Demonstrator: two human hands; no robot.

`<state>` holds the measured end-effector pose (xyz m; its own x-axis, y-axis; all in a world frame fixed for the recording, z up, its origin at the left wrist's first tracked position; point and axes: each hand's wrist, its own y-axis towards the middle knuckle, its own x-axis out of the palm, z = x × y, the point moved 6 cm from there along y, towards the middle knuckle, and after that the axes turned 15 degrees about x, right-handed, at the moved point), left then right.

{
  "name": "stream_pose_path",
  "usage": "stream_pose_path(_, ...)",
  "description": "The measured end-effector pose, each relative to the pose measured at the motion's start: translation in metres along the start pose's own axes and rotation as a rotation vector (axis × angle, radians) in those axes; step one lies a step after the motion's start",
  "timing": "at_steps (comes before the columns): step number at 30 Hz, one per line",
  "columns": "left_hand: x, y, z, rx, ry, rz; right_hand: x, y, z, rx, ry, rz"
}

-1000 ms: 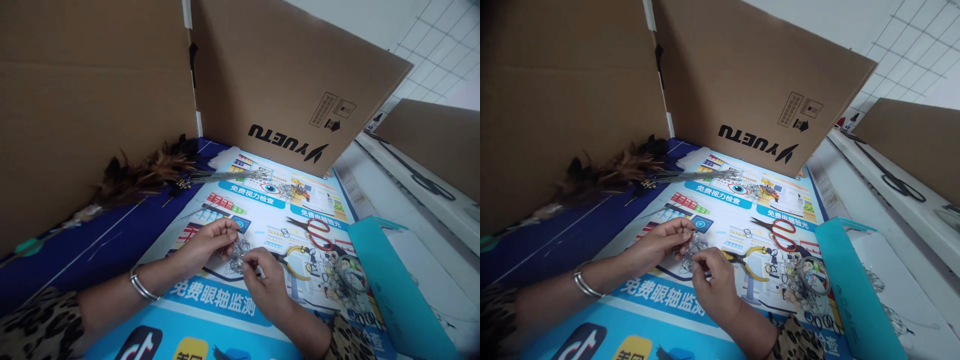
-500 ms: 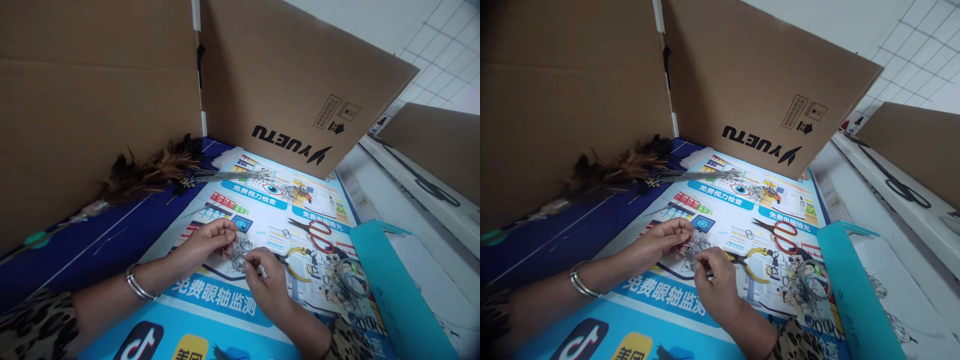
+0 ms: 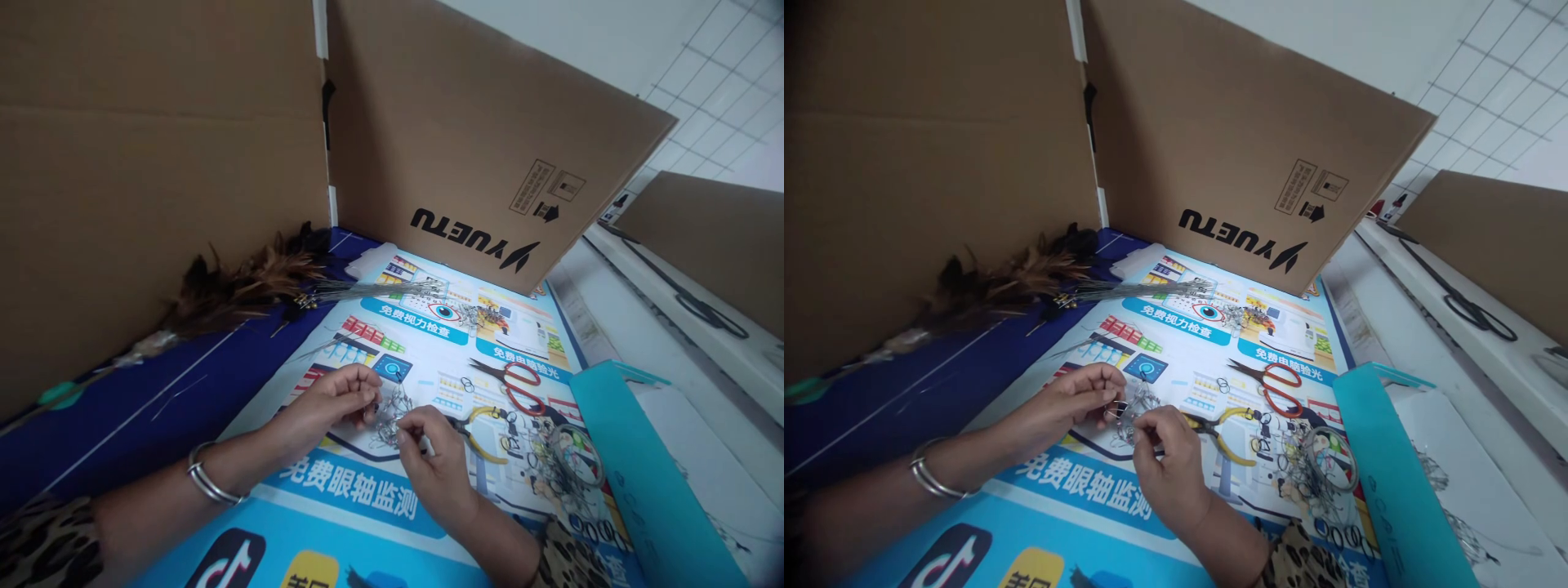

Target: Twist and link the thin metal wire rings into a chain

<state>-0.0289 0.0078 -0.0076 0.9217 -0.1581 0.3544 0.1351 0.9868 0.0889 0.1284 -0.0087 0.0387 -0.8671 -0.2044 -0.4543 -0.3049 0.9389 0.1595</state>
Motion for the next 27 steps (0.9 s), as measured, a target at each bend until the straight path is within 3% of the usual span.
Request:
stream_pose_path(13,-0.005,-0.005,-0.003,0.022,0.107,-0.135,0.0,0.001,0.001,0.003,0.001,-0.002)
stream_pose_path(27,-0.004,-0.009,-0.011,-0.035,0.123,-0.079,-0.003,0.003,0.002,0.033,0.031,0.004)
